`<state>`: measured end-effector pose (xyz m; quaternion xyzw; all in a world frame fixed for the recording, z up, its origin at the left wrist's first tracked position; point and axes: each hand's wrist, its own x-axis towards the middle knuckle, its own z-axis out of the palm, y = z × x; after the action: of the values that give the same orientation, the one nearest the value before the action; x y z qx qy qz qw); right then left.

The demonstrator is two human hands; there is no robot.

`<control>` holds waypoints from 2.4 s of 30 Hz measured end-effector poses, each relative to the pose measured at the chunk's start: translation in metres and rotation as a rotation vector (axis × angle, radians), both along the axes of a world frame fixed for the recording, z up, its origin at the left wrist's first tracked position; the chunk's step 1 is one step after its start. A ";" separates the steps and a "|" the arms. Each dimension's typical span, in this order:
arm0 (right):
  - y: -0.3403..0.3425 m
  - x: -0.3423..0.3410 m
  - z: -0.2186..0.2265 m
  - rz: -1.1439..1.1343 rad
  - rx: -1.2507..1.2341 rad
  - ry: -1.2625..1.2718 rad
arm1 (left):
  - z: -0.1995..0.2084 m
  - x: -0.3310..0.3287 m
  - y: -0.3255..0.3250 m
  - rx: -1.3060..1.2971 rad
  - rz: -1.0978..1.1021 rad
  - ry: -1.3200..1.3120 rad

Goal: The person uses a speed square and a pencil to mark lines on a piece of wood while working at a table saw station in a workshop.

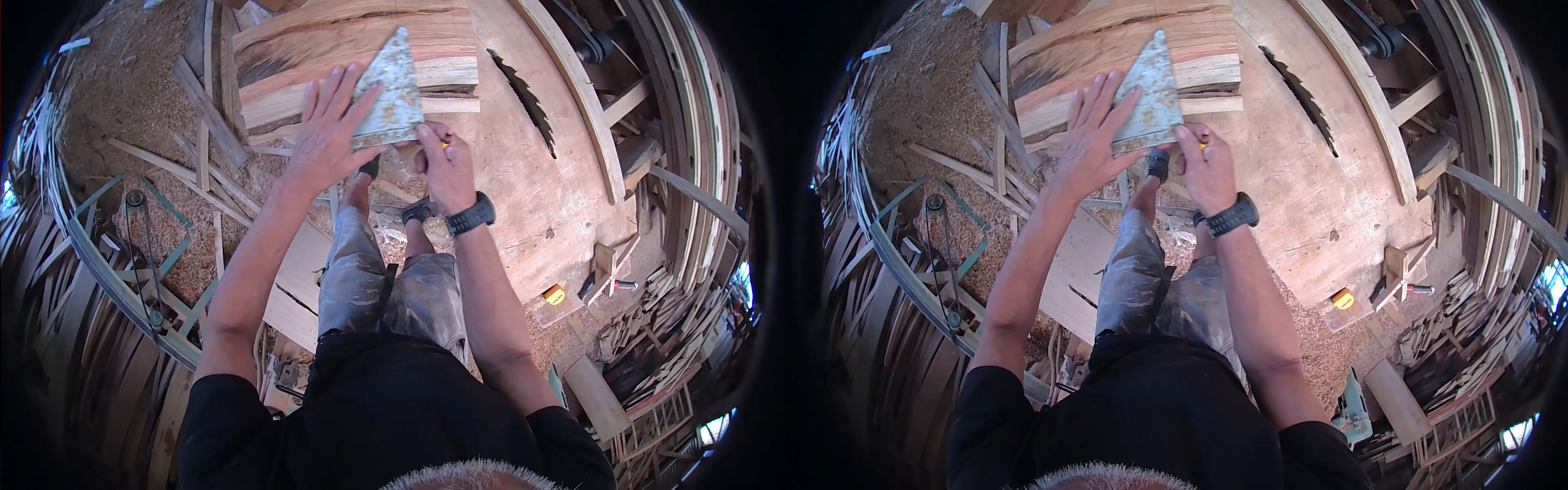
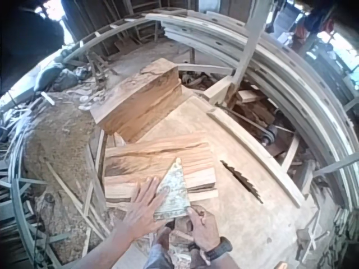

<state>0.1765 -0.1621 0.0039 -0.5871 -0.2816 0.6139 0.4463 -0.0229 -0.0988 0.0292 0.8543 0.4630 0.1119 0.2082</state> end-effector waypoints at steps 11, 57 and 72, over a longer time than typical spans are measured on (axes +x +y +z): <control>0.010 0.044 0.001 -0.162 -0.059 0.055 | -0.010 0.052 0.028 0.054 -0.136 0.009; 0.010 0.021 -0.003 -0.416 -0.138 0.199 | -0.002 0.047 0.032 0.001 -0.144 0.051; 0.010 0.022 -0.003 -0.414 -0.127 0.215 | -0.005 0.047 0.031 0.023 -0.137 0.021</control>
<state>0.1985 -0.1522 0.0011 -0.5903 -0.0671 0.5848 0.5522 0.0242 -0.0679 0.0242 0.8874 0.4044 0.0936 0.2007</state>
